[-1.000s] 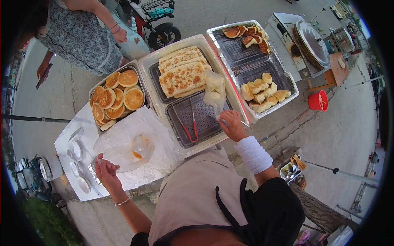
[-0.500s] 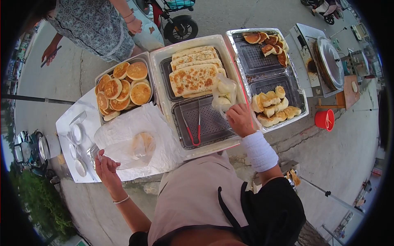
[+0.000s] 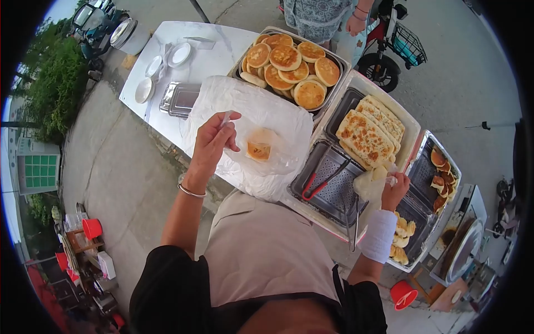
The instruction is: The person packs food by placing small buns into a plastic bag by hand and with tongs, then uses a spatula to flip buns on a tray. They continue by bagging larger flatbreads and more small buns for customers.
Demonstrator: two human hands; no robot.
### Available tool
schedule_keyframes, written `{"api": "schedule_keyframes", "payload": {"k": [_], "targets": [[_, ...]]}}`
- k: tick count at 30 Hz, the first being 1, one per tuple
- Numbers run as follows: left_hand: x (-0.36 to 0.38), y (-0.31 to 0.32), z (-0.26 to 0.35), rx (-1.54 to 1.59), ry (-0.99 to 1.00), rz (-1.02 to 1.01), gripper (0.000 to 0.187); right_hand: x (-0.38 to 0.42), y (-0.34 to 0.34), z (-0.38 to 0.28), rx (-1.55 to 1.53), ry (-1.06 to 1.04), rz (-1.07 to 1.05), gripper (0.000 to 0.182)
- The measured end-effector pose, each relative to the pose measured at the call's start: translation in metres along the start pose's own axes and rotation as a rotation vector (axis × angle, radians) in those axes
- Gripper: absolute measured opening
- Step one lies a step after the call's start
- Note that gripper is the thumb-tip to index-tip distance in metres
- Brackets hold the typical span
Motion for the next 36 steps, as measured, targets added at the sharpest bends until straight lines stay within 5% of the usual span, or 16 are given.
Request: {"api": "schedule_keyframes", "payload": {"k": [4,13,19,24,27,30,32,36], "targets": [[0.000,-0.003,-0.003,-0.018,0.032,-0.039,0.030,0.000,0.003,0.009,-0.125,0.089,-0.047,0.014],[0.001,-0.005,-0.004,0.044,0.035,-0.094,0.030,-0.010,-0.006,0.010,-0.465,0.025,-0.064,0.007],[0.003,-0.008,-0.008,0.125,0.030,-0.147,0.026,-0.019,0.002,0.028,-0.766,0.185,-0.023,0.006],[0.002,-0.011,-0.015,0.254,-0.002,-0.218,0.020,-0.030,-0.021,0.023,-0.683,0.145,0.044,0.003],[0.006,-0.002,-0.022,0.265,-0.019,-0.316,0.032,-0.032,-0.044,-0.007,-0.731,0.206,0.008,0.008],[0.022,0.030,-0.001,-0.103,0.281,-0.270,0.065,-0.033,-0.068,-0.051,-0.616,0.237,-0.010,0.018],[0.034,0.062,0.010,-0.613,0.470,-0.199,0.090,-0.040,-0.081,-0.074,-0.429,0.226,-0.078,0.026],[0.012,0.085,-0.024,-0.651,0.493,-0.104,0.059,-0.049,-0.093,-0.140,-0.198,-0.060,-0.256,0.028]]}}
Point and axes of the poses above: each hand's wrist, its own x-axis away from the middle knuckle, its own y-axis out of the palm, z = x × y, the point moved 7 cm from there along -x, towards the middle knuckle, and after that the axes turned 1 degree about -z, right-handed, at the moved point
